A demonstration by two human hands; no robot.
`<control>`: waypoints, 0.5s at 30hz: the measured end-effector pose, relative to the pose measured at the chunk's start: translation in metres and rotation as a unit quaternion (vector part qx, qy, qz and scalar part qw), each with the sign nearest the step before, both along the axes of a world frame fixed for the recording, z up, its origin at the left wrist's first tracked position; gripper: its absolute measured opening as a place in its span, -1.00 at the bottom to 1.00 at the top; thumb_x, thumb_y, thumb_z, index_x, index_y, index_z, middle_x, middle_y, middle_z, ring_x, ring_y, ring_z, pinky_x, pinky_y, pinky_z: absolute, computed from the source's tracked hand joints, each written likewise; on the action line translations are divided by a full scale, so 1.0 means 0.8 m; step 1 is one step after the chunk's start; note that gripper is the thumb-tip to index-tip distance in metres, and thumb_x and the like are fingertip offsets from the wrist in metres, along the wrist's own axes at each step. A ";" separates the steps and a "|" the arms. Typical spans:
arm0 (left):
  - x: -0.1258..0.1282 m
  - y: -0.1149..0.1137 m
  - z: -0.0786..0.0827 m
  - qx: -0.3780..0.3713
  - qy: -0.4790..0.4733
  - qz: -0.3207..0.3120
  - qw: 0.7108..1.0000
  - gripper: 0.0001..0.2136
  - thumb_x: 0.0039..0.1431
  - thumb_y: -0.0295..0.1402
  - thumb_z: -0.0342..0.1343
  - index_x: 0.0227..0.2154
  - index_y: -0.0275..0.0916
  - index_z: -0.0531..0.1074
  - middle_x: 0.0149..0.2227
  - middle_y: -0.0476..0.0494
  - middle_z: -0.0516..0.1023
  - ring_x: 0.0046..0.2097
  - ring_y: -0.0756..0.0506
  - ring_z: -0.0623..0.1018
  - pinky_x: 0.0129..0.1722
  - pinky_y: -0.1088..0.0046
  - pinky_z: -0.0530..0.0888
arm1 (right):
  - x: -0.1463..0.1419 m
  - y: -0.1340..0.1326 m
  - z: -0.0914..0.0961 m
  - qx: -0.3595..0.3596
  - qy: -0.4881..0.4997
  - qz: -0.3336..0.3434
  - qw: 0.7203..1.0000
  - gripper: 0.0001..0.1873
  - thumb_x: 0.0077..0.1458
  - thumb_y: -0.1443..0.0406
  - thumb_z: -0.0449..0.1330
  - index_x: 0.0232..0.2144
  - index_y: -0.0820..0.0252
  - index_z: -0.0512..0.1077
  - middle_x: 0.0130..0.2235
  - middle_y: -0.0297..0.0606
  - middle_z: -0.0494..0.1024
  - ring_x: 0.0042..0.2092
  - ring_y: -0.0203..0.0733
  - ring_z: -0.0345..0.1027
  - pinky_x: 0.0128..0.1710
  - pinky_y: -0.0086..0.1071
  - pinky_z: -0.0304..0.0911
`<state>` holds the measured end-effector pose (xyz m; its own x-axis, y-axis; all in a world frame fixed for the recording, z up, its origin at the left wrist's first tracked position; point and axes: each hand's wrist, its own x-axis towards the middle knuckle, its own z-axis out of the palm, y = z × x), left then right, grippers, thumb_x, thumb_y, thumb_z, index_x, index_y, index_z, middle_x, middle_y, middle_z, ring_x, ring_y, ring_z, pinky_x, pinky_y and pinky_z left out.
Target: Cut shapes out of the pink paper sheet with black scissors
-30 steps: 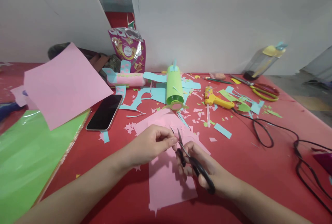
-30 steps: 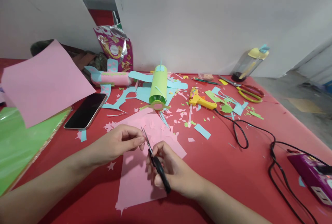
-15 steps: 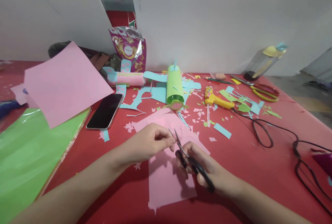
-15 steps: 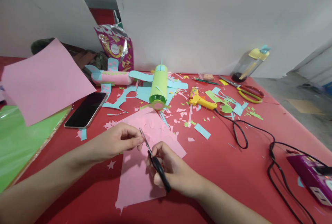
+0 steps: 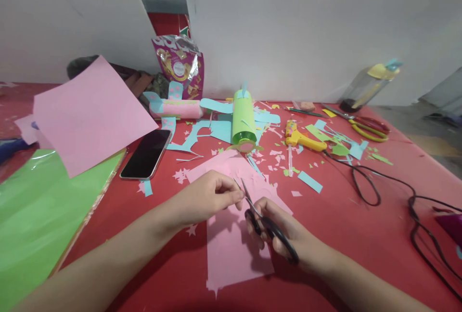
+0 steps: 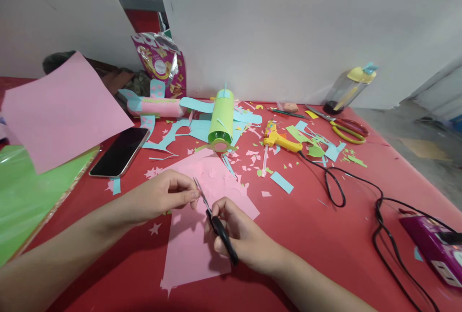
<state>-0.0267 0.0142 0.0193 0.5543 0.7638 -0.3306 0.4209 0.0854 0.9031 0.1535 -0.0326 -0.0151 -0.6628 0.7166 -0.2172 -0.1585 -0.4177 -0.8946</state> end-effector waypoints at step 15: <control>0.005 -0.007 -0.017 -0.048 -0.074 0.054 0.995 -0.75 0.03 -0.28 -0.07 -0.62 -0.31 0.34 -0.68 0.09 0.10 -0.60 0.09 0.10 -0.62 0.57 0.06 | -0.001 -0.003 -0.013 0.019 0.019 -0.014 1.000 -0.51 -0.20 -0.03 0.16 -0.39 0.14 0.07 -0.46 -0.39 0.20 -0.48 -0.38 0.01 -0.49 -0.45 -0.06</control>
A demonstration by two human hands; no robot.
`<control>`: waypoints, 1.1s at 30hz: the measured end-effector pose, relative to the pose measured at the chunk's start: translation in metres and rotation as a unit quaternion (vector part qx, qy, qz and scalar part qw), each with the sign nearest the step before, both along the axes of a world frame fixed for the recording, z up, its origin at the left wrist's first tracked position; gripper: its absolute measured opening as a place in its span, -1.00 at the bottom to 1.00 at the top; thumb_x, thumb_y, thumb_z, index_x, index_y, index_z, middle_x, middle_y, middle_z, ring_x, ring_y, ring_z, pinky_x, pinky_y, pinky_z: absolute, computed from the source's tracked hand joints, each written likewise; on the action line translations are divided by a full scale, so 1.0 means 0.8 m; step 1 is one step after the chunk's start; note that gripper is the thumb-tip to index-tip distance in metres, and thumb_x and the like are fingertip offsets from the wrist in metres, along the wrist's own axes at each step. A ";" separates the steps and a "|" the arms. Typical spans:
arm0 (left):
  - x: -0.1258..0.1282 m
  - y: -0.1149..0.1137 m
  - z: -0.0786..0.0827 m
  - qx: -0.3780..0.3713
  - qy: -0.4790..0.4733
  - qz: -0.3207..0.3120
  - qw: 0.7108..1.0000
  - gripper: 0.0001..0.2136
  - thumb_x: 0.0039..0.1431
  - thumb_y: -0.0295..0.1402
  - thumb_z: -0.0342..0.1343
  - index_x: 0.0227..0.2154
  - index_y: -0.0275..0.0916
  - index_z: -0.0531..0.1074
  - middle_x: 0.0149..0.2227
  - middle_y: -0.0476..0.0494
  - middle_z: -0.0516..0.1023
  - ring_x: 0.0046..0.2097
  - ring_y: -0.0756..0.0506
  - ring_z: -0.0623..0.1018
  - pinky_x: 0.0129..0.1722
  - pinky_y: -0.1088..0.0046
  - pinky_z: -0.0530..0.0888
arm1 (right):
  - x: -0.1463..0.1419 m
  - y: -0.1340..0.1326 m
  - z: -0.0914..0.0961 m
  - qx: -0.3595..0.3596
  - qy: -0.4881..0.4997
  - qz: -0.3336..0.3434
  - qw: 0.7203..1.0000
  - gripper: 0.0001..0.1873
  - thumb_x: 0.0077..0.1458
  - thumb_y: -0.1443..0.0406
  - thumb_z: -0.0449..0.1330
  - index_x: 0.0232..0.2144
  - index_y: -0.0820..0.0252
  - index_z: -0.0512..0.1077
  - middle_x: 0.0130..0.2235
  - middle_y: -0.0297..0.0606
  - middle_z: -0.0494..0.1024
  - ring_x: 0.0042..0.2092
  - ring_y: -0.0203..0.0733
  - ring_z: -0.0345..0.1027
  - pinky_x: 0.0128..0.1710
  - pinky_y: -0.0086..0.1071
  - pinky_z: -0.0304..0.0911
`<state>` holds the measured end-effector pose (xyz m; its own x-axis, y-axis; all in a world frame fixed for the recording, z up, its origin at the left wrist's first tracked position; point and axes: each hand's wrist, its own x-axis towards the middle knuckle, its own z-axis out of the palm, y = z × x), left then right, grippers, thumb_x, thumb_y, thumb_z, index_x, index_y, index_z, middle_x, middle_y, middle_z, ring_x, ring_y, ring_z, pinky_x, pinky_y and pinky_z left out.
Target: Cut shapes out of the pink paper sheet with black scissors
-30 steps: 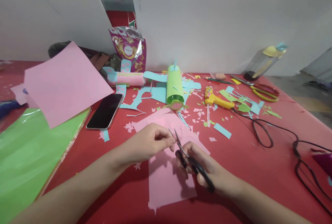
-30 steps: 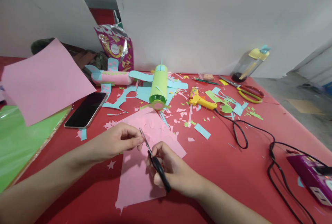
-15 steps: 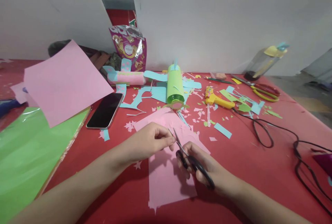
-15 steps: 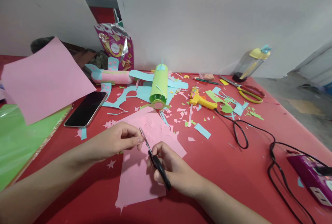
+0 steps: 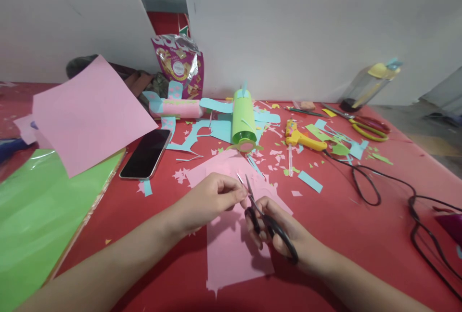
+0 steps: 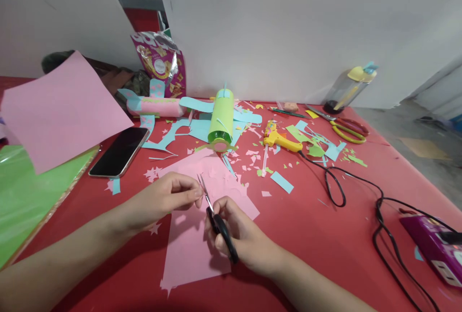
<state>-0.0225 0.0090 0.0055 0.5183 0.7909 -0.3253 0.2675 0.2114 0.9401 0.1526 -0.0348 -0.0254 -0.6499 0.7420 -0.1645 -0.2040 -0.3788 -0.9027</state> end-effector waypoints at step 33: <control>0.033 -0.032 0.000 -0.055 -0.116 0.153 0.980 -0.76 0.00 -0.35 -0.07 -0.72 -0.28 0.26 -0.73 0.06 0.24 -0.66 0.08 0.24 -0.66 0.57 0.18 | -0.004 -0.006 0.015 0.031 -0.064 -0.010 0.997 -0.49 -0.18 -0.11 0.06 -0.38 0.11 0.03 -0.41 -0.35 0.15 -0.39 -0.29 0.04 -0.40 -0.41 0.03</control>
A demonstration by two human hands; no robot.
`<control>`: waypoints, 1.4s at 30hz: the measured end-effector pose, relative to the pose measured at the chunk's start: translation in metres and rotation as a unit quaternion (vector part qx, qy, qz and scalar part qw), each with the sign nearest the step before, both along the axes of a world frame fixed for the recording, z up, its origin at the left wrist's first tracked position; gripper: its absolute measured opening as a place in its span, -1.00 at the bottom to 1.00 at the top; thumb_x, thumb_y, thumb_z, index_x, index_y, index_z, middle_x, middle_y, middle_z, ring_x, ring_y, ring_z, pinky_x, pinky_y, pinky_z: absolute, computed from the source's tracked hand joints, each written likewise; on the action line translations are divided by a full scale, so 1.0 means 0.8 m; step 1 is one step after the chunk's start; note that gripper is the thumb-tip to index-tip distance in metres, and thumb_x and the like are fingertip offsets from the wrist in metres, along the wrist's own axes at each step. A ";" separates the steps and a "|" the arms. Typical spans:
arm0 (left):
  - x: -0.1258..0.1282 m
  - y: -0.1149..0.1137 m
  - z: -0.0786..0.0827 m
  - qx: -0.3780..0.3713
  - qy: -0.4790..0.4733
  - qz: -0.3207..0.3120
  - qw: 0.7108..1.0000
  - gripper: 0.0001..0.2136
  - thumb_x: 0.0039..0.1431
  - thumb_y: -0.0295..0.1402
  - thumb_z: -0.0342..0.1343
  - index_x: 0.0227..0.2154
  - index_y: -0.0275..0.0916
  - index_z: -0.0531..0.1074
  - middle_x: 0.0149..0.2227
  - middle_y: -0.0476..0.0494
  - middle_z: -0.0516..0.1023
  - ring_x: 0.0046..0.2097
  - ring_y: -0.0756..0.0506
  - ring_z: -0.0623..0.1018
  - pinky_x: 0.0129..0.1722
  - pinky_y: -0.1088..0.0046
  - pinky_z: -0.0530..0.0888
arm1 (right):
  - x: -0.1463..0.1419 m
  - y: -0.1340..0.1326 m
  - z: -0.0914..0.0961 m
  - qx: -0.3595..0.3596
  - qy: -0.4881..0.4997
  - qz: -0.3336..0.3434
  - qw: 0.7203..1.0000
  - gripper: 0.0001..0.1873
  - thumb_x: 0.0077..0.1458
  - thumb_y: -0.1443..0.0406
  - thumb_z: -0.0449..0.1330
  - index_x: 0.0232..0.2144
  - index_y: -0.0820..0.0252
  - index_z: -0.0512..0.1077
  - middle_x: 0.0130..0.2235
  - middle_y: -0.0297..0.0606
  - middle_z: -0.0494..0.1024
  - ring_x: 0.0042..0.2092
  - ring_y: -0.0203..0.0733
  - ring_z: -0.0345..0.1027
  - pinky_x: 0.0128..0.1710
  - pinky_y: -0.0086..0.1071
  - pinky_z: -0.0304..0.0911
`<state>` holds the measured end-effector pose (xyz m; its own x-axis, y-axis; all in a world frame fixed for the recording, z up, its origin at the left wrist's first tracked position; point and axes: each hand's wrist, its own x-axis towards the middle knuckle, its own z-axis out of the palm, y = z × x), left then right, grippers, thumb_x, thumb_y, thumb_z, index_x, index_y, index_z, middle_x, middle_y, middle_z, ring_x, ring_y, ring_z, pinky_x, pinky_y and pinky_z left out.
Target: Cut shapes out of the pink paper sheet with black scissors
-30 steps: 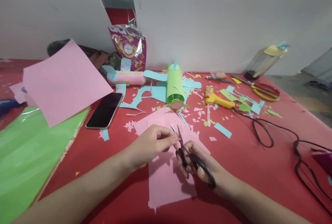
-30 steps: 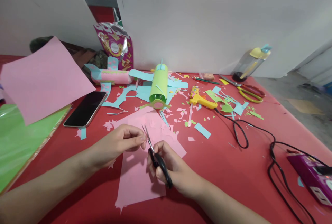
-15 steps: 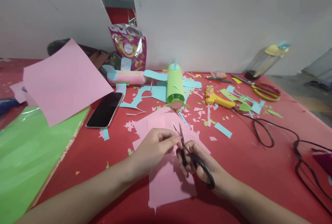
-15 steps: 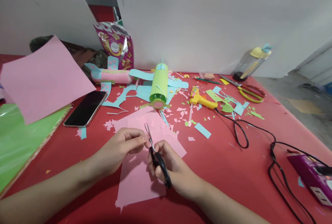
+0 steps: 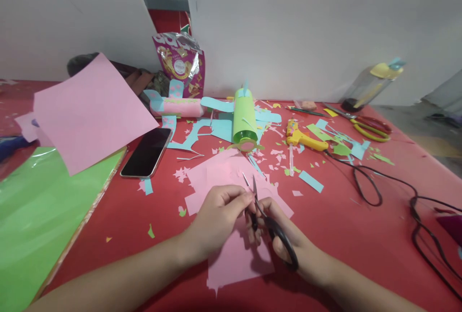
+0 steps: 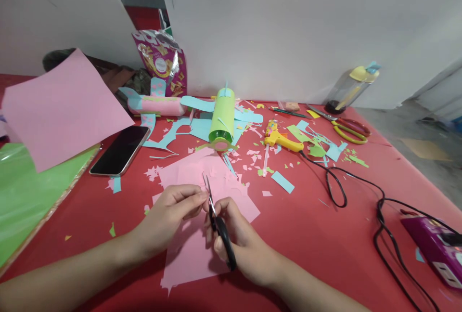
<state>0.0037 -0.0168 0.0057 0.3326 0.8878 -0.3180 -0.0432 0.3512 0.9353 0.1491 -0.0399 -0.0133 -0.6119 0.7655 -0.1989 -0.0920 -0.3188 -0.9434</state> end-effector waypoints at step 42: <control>0.000 -0.008 -0.011 0.061 0.066 -0.044 0.995 -0.70 0.11 -0.31 -0.18 -0.67 -0.28 0.22 -0.75 0.04 0.30 -0.66 0.04 0.38 -0.58 0.55 0.29 | -0.002 -0.008 0.000 0.056 -0.052 -0.007 0.997 -0.56 -0.05 -0.10 -0.08 -0.40 0.14 0.04 -0.44 -0.31 0.26 -0.38 -0.25 0.12 -0.38 -0.35 0.07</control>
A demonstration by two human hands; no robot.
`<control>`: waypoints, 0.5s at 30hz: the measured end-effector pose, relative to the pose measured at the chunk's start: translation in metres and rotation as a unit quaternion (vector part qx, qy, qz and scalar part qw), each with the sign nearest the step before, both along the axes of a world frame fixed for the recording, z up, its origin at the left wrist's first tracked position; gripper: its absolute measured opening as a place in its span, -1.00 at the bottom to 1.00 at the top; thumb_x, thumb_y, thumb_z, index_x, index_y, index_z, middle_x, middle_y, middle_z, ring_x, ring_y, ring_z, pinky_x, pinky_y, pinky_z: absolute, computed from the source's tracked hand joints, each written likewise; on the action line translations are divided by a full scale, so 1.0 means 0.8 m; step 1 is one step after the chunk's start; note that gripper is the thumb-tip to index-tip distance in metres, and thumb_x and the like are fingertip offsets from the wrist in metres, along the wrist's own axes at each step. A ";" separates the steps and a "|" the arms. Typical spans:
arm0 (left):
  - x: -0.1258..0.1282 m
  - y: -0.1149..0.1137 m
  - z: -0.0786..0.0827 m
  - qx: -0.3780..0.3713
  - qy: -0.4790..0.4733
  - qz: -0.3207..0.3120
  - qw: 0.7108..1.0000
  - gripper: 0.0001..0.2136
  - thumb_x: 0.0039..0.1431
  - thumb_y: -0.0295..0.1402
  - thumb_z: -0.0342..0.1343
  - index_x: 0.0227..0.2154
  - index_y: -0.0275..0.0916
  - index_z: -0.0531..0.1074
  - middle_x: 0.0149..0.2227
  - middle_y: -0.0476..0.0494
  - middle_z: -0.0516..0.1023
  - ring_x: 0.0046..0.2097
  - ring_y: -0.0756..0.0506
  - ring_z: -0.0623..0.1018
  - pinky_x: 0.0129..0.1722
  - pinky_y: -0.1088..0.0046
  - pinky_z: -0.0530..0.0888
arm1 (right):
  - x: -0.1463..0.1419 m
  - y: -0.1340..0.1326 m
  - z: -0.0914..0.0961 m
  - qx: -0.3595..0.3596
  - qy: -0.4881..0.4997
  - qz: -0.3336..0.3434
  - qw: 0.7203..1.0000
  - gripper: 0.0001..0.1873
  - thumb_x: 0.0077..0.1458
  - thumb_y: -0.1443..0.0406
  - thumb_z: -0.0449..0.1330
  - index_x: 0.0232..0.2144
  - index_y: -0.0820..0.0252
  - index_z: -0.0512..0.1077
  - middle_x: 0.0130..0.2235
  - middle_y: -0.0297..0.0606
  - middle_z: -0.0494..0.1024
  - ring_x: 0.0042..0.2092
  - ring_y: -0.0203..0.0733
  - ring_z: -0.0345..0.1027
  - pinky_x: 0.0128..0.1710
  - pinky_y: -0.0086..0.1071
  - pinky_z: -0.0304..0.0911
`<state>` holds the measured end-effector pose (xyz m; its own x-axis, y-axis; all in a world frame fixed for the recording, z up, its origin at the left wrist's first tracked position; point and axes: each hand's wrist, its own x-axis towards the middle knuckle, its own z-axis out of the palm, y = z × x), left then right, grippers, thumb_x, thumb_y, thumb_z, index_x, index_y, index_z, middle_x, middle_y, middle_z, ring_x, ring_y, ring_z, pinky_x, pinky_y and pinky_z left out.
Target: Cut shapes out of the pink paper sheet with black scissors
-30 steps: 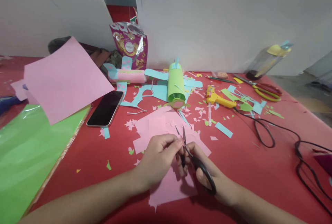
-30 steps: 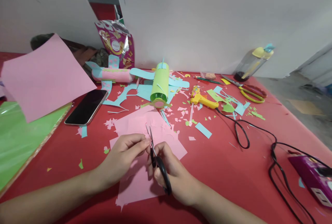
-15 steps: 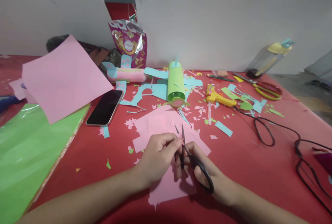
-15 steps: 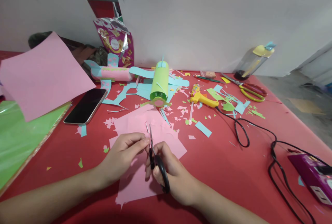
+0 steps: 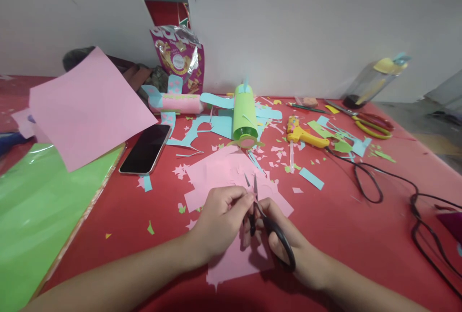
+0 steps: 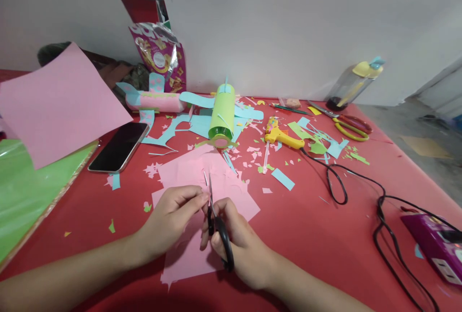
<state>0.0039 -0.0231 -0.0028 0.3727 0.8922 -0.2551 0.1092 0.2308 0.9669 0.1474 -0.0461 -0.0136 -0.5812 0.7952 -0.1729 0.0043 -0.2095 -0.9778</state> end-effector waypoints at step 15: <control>-0.001 0.001 0.003 0.036 0.034 0.001 0.999 -0.71 0.11 -0.34 -0.19 -0.69 -0.26 0.19 -0.78 0.05 0.30 -0.67 0.05 0.36 -0.61 0.56 0.27 | -0.002 0.000 0.002 0.013 -0.029 -0.013 0.999 -0.53 -0.09 -0.12 -0.06 -0.40 0.15 0.09 -0.44 -0.32 0.26 -0.44 -0.30 0.09 -0.44 -0.38 0.10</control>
<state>0.0028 -0.0223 -0.0003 0.3546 0.9101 -0.2145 0.1746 0.1610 0.9714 0.1454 -0.0464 -0.0120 -0.5504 0.8141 -0.1850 0.0563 -0.1849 -0.9811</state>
